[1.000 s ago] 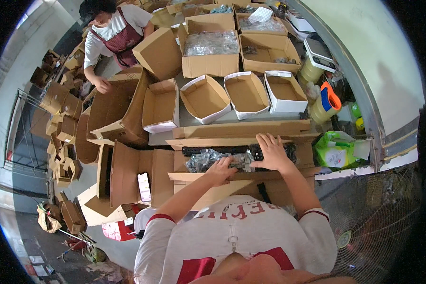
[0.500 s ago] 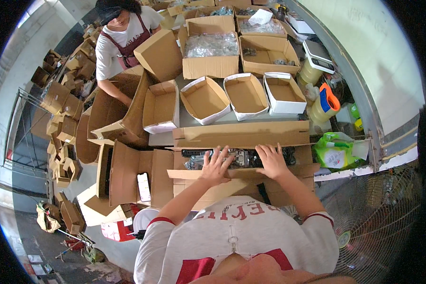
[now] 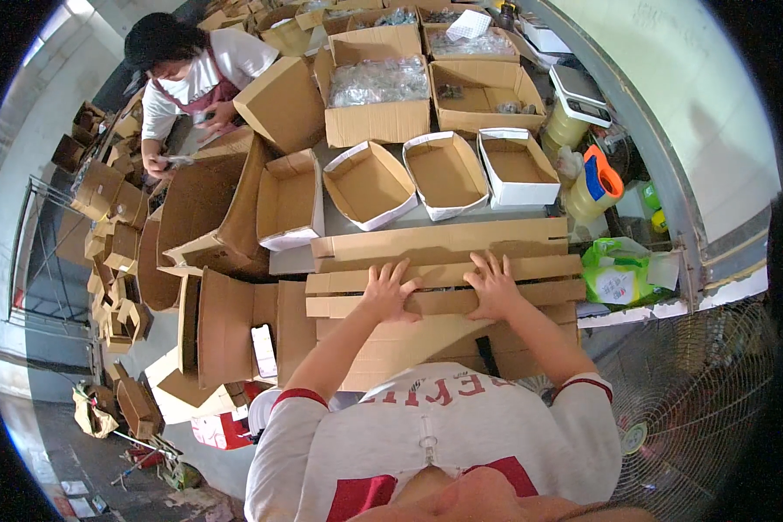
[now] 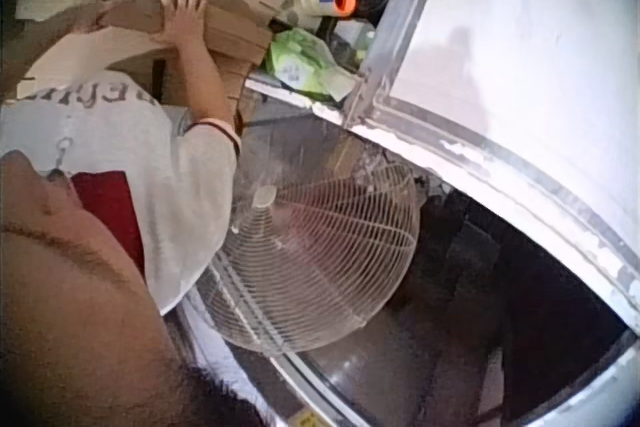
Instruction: Packaging metal rails and associated hardware into cardboard boxes and sealing them with tape.
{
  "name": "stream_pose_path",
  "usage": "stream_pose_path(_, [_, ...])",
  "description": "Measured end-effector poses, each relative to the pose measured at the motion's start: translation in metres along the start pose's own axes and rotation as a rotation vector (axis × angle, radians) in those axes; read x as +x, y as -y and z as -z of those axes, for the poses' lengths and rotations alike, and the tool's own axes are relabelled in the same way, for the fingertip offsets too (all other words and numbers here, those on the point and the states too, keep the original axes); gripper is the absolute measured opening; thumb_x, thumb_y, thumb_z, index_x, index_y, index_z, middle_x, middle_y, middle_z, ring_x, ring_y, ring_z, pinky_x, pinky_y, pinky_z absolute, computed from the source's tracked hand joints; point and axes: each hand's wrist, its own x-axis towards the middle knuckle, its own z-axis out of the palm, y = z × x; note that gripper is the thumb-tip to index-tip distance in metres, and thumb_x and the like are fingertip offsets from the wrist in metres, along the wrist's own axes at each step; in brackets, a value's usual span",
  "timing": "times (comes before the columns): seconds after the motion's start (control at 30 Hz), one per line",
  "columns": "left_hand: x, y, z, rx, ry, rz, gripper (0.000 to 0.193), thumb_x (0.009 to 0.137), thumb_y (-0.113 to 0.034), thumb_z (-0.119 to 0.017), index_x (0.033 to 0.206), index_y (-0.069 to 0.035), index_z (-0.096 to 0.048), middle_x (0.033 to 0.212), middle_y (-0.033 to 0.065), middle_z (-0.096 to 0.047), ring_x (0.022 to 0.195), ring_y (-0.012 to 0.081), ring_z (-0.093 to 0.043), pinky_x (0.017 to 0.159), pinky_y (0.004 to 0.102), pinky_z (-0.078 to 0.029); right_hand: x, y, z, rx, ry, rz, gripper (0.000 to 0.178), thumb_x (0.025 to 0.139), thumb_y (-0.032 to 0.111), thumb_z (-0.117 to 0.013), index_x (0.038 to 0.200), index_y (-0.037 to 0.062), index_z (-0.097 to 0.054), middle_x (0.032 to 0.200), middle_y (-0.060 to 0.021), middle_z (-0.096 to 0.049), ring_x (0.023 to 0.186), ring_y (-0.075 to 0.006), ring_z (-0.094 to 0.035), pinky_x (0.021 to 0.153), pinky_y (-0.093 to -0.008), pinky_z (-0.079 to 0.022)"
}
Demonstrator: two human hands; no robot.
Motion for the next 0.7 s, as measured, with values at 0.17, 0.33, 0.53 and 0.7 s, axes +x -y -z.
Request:
stream_pose_path(0.17, [0.024,0.018,0.010,-0.051,0.137,-0.063,0.091,0.062,-0.073,-0.062,0.141,-0.037,-0.033,0.142,0.0142,-0.031,0.128,0.0359,-0.031,0.098,0.0568,-0.026,0.032,-0.007,0.019,-0.029,0.277,-0.039,0.110,0.051,0.067,-0.076,0.141,0.0243,-0.030,0.140,-0.0167,-0.035,0.127,-0.0407,-0.033,0.106,-0.0619,-0.019])
stream_pose_path(0.33, [0.000,0.005,-0.025,-0.010,-0.140,-0.131,0.080,0.069,-0.060,-0.065,0.140,-0.040,-0.035,0.145,0.0177,-0.028,0.129,0.0402,-0.029,0.101,0.0567,-0.024,0.006,-0.007,-0.008,-0.073,0.218,-0.014,0.112,0.057,0.066,-0.073,0.147,0.0260,-0.019,0.139,-0.0175,-0.036,0.126,-0.0388,-0.035,0.104,-0.0596,-0.022])
stream_pose_path(0.53, [-0.004,-0.003,-0.010,-0.022,0.030,-0.076,0.083,0.070,-0.049,-0.070,0.141,-0.045,-0.028,0.147,0.0204,-0.024,0.130,0.0419,-0.026,0.100,0.0580,-0.024,0.001,-0.011,-0.013,-0.102,0.085,0.023,0.111,0.055,0.063,-0.075,0.146,0.0236,-0.024,0.129,-0.0153,-0.042,0.117,-0.0333,-0.041,0.101,-0.0559,-0.025])
stream_pose_path(0.7, [0.001,-0.003,0.019,-0.014,0.133,-0.133,0.091,0.068,-0.050,-0.071,0.143,-0.049,-0.019,0.140,0.0195,-0.032,0.123,0.0393,-0.034,0.097,0.0493,-0.031,0.007,-0.014,-0.003,-0.055,0.271,0.013,0.114,0.055,0.062,-0.075,0.147,0.0212,-0.020,0.133,-0.0158,-0.042,0.122,-0.0341,-0.039,0.102,-0.0574,-0.027])
